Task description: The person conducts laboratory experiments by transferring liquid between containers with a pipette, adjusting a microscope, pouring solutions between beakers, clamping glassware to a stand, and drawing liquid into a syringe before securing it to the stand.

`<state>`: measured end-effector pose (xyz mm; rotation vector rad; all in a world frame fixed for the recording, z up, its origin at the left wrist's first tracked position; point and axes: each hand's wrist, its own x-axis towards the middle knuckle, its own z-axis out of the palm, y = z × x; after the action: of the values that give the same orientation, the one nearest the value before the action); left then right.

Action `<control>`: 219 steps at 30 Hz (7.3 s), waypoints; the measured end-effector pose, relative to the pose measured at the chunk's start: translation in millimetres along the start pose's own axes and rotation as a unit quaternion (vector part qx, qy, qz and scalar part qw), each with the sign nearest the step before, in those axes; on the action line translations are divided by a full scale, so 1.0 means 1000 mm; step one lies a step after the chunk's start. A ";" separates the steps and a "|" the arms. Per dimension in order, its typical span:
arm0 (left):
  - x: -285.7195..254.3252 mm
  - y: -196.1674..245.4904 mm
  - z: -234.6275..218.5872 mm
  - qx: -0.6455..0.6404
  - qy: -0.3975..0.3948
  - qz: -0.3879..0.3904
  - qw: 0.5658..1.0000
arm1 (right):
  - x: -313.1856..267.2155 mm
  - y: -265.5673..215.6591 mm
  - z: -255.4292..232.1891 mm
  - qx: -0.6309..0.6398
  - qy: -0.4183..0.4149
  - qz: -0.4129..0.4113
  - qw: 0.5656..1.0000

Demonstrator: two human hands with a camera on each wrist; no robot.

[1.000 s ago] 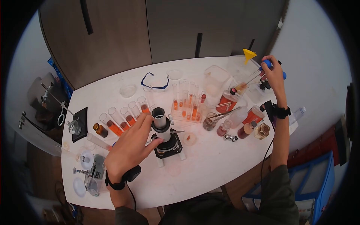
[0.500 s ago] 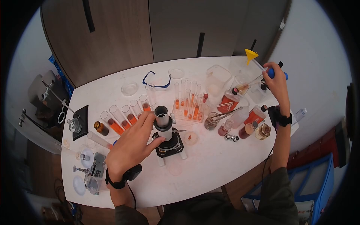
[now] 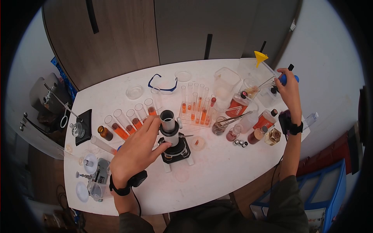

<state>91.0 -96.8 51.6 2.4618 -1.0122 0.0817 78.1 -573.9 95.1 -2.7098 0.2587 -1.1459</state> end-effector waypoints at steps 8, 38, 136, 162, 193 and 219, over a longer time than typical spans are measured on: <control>-0.001 0.002 -0.003 -0.008 0.004 0.005 1.000 | -0.002 0.001 0.000 -0.042 0.020 0.009 0.999; -0.090 0.047 -0.063 0.079 0.211 -0.105 0.969 | -0.084 -0.233 0.006 0.235 -0.213 -0.247 0.916; -0.237 -0.209 -0.143 0.104 0.090 -0.556 0.820 | -0.072 -0.219 0.022 0.265 -0.382 -0.316 0.827; -0.091 0.079 -0.092 0.234 0.264 -0.246 0.903 | -0.043 -0.163 0.039 0.191 -0.228 -0.111 0.948; -0.019 0.040 -0.019 0.075 0.085 -0.089 0.990 | -0.028 -0.123 0.082 0.098 -0.386 -0.020 0.917; -0.014 0.032 -0.013 0.046 0.085 -0.046 0.994 | -0.051 -0.091 0.025 0.083 -0.215 -0.107 0.967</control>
<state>61.2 -101.6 72.9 2.5291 -0.8391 0.3090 69.0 -471.7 63.9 -2.7909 -0.1897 -0.5597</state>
